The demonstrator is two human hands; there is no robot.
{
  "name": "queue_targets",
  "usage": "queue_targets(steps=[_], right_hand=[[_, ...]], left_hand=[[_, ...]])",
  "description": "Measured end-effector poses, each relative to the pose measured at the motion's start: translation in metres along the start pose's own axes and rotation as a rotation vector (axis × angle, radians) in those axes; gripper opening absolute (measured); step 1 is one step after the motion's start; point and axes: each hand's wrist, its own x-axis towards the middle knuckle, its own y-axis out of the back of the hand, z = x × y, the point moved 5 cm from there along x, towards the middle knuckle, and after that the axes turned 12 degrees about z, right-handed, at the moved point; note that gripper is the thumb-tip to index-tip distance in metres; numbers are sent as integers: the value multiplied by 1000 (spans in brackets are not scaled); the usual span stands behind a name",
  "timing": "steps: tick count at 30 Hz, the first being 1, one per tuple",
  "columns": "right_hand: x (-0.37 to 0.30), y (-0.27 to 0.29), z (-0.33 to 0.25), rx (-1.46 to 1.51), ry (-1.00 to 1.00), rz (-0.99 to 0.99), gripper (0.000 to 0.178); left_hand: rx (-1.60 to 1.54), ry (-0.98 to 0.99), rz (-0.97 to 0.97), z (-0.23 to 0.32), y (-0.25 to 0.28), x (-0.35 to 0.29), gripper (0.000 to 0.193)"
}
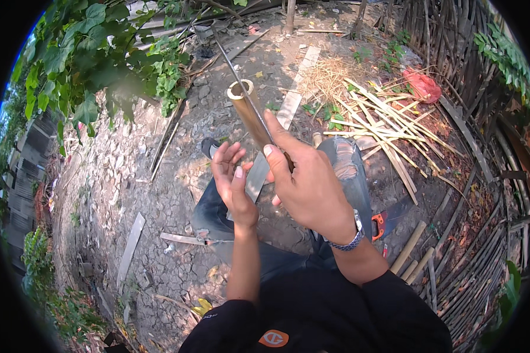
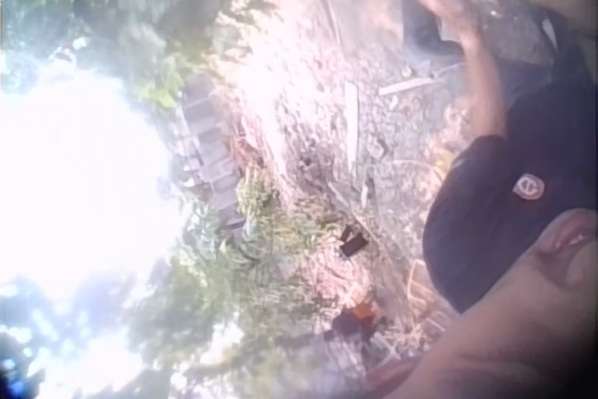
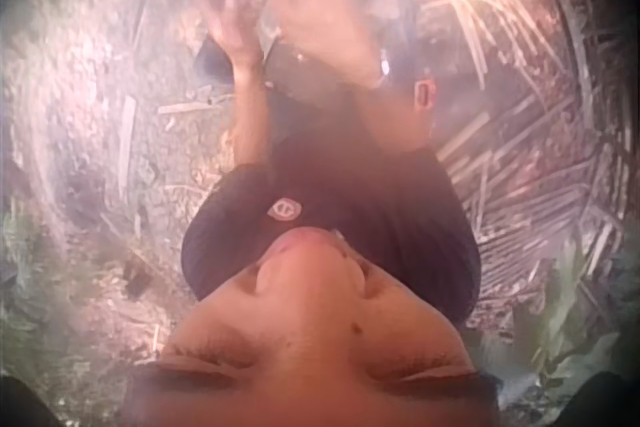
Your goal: The person sits on the ground and uses a machete and a wooden stick to split a piece of bamboo into thin strips. They repeatedly strike the machete blade with the stick to drive it through the bamboo, separating it into smaller pieces.
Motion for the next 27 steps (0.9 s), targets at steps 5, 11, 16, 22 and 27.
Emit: queue_targets(steps=[5,11,16,22,27], right_hand=[[3,-8,-7,-44,29,32,49],[3,-9,-15,-122,98,67,43],[6,-7,-21,-249,122,44,32],[13,-4,-19,-160,50,-24,30],[74,5,0,-103,244,181,36]], left_hand=[[-132,140,-251,45,-24,-69,97],[166,-69,-390,55,-32,-73,88],[-41,172,-299,50,-32,-83,73],[-6,188,-173,58,-32,-76,58],[-102,264,-117,69,-30,-73,59]])
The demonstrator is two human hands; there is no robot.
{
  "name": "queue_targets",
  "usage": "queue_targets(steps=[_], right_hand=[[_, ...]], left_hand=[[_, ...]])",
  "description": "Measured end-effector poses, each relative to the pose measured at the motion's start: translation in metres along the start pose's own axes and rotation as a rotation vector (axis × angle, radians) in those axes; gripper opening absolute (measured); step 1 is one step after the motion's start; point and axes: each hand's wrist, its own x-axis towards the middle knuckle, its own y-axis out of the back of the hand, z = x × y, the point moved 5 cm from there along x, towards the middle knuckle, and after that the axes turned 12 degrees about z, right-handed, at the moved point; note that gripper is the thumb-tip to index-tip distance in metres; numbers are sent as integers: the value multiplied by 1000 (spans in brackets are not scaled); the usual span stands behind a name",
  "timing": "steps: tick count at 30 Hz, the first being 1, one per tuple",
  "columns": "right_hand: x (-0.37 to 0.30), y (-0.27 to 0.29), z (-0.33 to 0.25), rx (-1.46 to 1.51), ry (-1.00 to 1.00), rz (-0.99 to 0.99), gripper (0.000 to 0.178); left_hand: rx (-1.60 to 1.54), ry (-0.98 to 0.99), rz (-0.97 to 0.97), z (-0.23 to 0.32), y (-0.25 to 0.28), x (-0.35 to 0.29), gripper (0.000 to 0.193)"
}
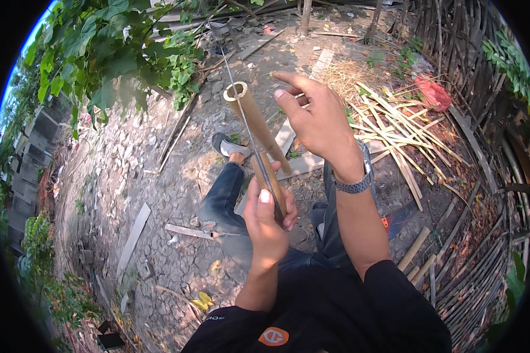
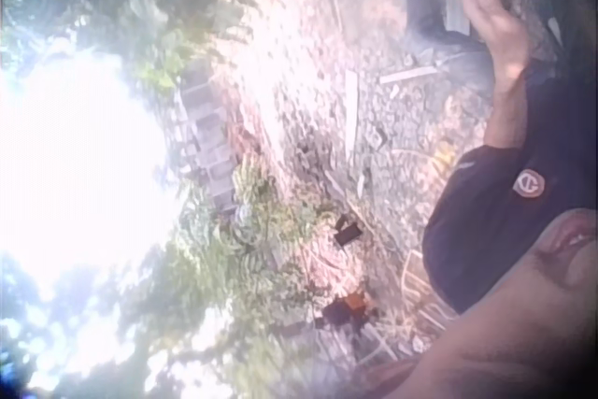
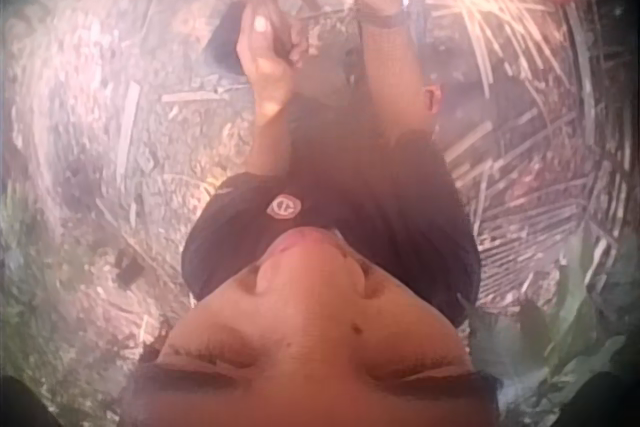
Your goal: The person sits on the ground and uses a machete and a wooden stick to split a piece of bamboo into thin strips. They repeatedly strike the machete blade with the stick to drive it through the bamboo, separating it into smaller pieces.
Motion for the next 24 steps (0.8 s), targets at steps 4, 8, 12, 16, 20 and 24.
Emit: queue_targets(steps=[4,8,12,16,20,24], right_hand=[[26,-27,5,33,396,-124,67],[54,-48,4,4,609,-157,81],[77,-71,8,-118,795,-163,81],[78,-88,2,-183,785,-286,77],[70,-87,-1,-344,799,-233,68],[64,-80,-3,-458,731,-225,59]], left_hand=[[-76,33,5,-1,6,2,57],[-97,44,3,-1,11,3,56],[-140,65,-9,-1,10,4,57],[-162,99,14,4,13,4,59],[-207,135,20,17,27,5,64],[-4,54,-18,45,37,19,68]])
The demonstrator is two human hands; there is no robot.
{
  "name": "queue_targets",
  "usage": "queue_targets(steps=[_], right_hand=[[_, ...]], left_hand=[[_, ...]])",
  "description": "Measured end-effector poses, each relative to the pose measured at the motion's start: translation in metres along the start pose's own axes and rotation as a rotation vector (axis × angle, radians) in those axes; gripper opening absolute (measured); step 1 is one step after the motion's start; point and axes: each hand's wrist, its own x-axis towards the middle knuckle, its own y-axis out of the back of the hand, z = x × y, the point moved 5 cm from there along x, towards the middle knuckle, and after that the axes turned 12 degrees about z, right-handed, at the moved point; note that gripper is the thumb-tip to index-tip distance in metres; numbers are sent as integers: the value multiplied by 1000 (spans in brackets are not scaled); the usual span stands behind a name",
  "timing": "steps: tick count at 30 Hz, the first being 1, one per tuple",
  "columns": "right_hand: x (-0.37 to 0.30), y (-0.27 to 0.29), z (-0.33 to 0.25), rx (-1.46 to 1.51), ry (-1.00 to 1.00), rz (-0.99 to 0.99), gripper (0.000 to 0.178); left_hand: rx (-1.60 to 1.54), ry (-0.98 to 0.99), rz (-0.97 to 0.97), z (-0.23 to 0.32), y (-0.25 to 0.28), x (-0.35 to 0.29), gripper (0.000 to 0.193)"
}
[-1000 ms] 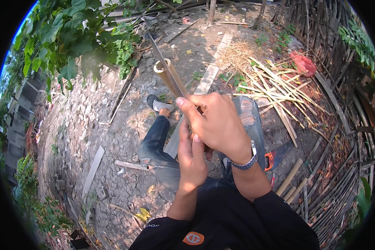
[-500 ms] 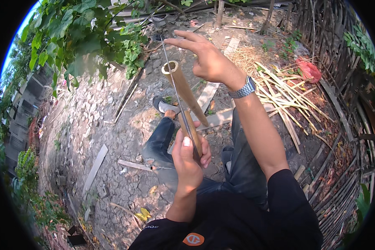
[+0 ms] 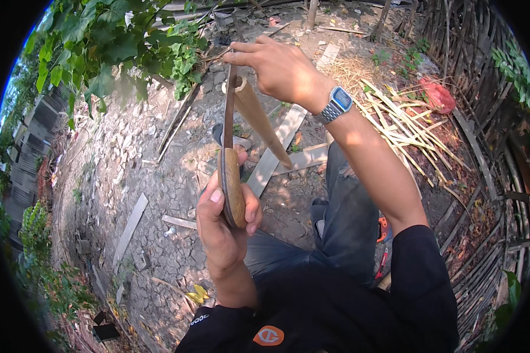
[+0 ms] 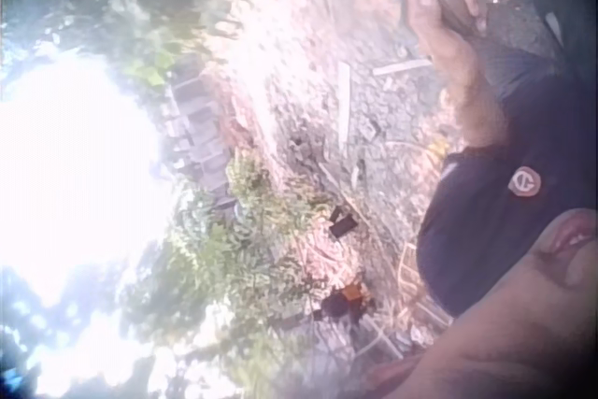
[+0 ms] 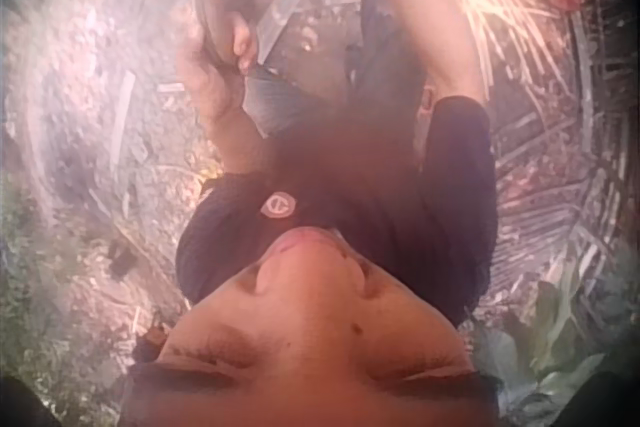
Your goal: The person sits on the ground and uses a machete and a wooden stick to split a piece of bamboo into thin strips. They repeatedly strike the machete blade with the stick to drive it through the bamboo, separating it into smaller pieces.
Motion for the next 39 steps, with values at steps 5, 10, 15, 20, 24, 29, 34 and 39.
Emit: queue_targets(steps=[5,10,15,20,24,29,34,39], right_hand=[[-14,-6,-14,30,20,-22,56],[-29,-37,7,597,-388,21,70],[-53,-78,13,1043,-458,-272,78],[-61,-73,-2,1009,-432,-226,65],[-72,-49,-12,781,-534,60,60],[-88,-46,-13,647,-585,214,57],[-90,-43,-15,606,-611,255,58],[-92,-30,-14,702,-670,225,63]], left_hand=[[383,-169,202,26,8,1,74],[385,-121,92,18,14,3,74],[270,-43,86,-2,6,3,71],[293,-81,71,-6,9,5,66],[274,-64,137,-17,21,6,66],[315,-79,146,-21,7,-2,60],[276,-70,112,-23,1,-7,50],[121,59,54,-8,6,-6,51]])
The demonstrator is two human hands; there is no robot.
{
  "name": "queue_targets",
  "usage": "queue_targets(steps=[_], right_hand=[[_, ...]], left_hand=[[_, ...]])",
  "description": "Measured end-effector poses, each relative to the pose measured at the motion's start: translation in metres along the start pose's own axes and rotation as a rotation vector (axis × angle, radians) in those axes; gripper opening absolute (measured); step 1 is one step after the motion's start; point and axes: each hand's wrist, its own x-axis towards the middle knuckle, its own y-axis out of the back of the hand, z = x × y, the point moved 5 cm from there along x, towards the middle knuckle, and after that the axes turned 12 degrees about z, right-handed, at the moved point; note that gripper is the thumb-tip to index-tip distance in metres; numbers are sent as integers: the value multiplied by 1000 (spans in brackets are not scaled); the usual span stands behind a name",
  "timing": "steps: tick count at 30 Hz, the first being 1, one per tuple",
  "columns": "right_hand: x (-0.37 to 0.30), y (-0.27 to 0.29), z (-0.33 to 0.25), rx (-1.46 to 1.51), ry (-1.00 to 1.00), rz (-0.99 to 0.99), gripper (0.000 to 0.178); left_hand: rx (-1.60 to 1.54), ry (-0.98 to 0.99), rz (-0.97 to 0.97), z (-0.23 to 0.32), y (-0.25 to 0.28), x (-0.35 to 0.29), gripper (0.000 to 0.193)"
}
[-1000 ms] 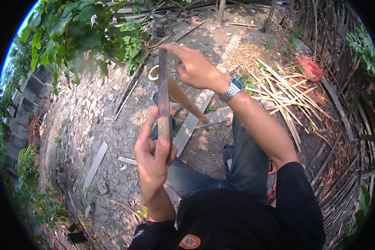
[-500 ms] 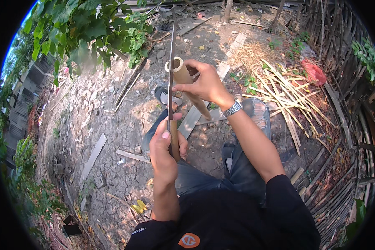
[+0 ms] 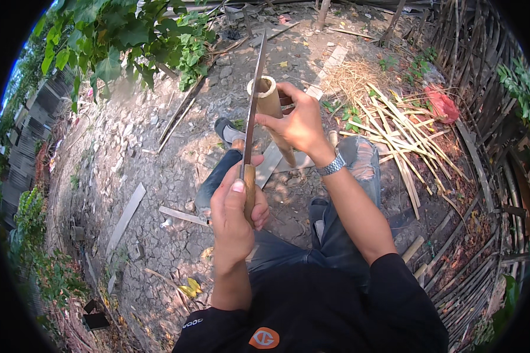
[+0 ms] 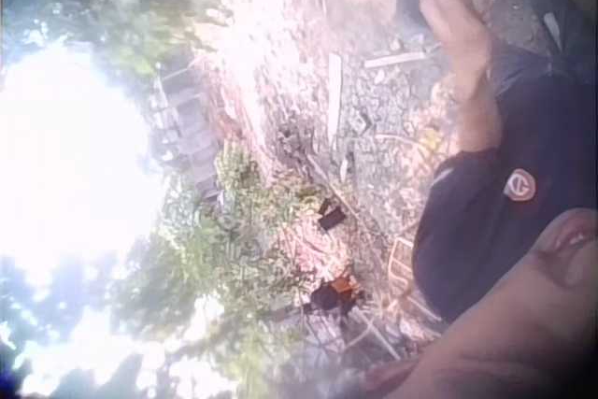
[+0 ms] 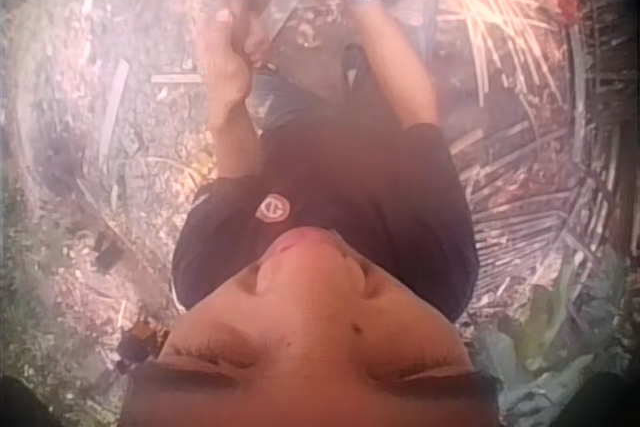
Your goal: The person sits on the ground and uses a machete and a wooden stick to split a piece of bamboo into thin strips. They repeatedly strike the machete blade with the stick to drive it through the bamboo, separating it into smaller pieces.
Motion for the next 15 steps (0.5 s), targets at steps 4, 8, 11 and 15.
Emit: queue_targets(steps=[4,8,11,15], right_hand=[[0,1,-4,-5,-5,-8,62],[-1,2,-6,-34,20,1,60],[-6,15,-7,-172,169,49,55],[-36,76,-9,-400,273,231,43]], left_hand=[[25,18,-13,10,2,0,52],[66,38,-22,16,3,3,53],[82,57,-28,20,2,8,54],[64,82,11,24,11,22,53]])
